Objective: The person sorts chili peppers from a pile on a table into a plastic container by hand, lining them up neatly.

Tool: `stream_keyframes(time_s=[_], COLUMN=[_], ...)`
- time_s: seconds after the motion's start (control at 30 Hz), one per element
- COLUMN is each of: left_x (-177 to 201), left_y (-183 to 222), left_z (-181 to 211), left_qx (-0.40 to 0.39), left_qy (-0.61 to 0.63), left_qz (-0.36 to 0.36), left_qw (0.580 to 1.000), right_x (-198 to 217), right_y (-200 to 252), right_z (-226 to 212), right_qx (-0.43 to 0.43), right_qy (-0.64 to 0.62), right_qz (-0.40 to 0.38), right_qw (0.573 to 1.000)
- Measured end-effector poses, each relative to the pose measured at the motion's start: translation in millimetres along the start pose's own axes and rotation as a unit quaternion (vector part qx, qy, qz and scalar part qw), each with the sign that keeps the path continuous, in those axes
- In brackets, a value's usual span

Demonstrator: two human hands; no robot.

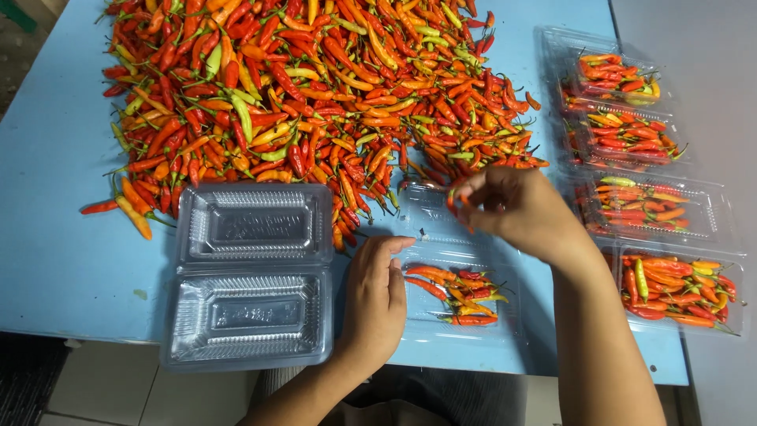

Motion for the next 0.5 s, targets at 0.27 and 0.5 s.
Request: stream_keyframes(time_s=[0.27, 0.5], left_x=[-2, -2], left_y=[0, 1], left_z=[-2, -5], left_qx=[0.003, 0.016], left_qy=[-0.009, -0.007], left_qz=[-0.001, -0.003], left_qw=[1.0, 1.0], right_x=[-43, -46], right_y=[49, 72], right_z=[6, -19], right_qx=[-0.064, 0.103], right_qy=[0.139, 0.204], right_qz=[-0.051, 0.005], right_qw=[0.987, 0.974])
Point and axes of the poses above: each hand's wrist, its own y-axis away from the middle knuckle, its own x-axis out of the back of the hand, z = x × y, the point moved 10 cm from there along -y, towards the middle knuckle, and after that the axes turned 8 degrees about -z, right-handed, at the moved point
